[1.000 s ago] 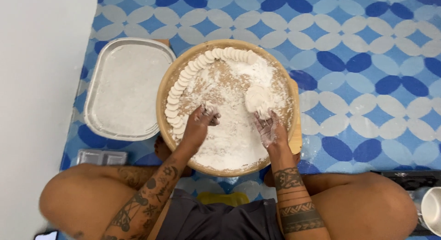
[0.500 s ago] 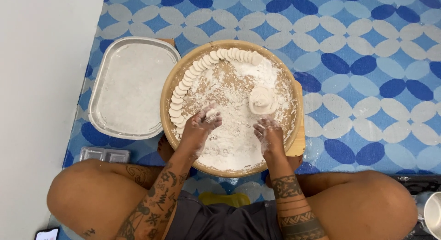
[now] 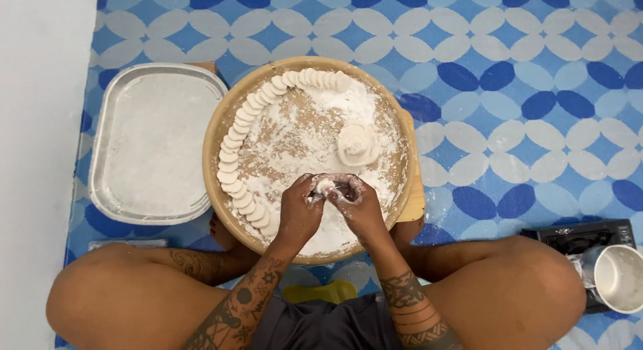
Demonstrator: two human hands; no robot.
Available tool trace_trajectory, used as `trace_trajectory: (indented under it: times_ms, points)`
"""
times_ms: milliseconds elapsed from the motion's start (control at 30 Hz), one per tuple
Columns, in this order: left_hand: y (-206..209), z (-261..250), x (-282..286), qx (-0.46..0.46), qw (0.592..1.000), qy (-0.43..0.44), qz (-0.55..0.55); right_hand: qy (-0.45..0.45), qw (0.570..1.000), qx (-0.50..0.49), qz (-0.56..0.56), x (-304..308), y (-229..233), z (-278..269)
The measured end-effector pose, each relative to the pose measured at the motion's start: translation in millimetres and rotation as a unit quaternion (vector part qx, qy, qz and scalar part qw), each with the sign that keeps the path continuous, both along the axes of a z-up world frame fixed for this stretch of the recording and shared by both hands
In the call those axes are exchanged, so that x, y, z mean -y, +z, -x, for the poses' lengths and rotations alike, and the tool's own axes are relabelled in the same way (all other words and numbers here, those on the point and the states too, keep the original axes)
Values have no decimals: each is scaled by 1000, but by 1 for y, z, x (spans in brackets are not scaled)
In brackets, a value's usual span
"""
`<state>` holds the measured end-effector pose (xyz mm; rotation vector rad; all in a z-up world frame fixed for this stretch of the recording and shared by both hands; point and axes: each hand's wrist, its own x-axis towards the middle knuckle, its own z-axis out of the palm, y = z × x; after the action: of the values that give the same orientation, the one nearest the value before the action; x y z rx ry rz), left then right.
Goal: A person is manually shaping small pieces of dough into balls and coating them with flour in a large wooden bowl while sitting on the floor.
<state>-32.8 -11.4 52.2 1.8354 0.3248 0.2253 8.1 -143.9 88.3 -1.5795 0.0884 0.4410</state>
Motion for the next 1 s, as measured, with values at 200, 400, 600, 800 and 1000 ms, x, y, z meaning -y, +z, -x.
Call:
trace_trajectory:
  times_ms: [200, 400, 600, 800, 1000]
  points:
    - [9, -2, 7, -21, 984, -52, 170, -69, 998, 0, 1, 8, -15, -11]
    - [-23, -6, 1, -65, 983, 66, 161, -18, 1000, 2, 2, -3, -16, -12]
    - [-35, -6, -4, -51, 994, 84, 42, -3, 1000, -4, -4, -24, -10, -10]
    - [-35, -14, -7, -38, 996, 75, -19, -37, 999, -6, -4, -28, -34, -14]
    - [2, -11, -2, -63, 997, 1, 48, -109, 992, -35, -51, -32, -17, -26]
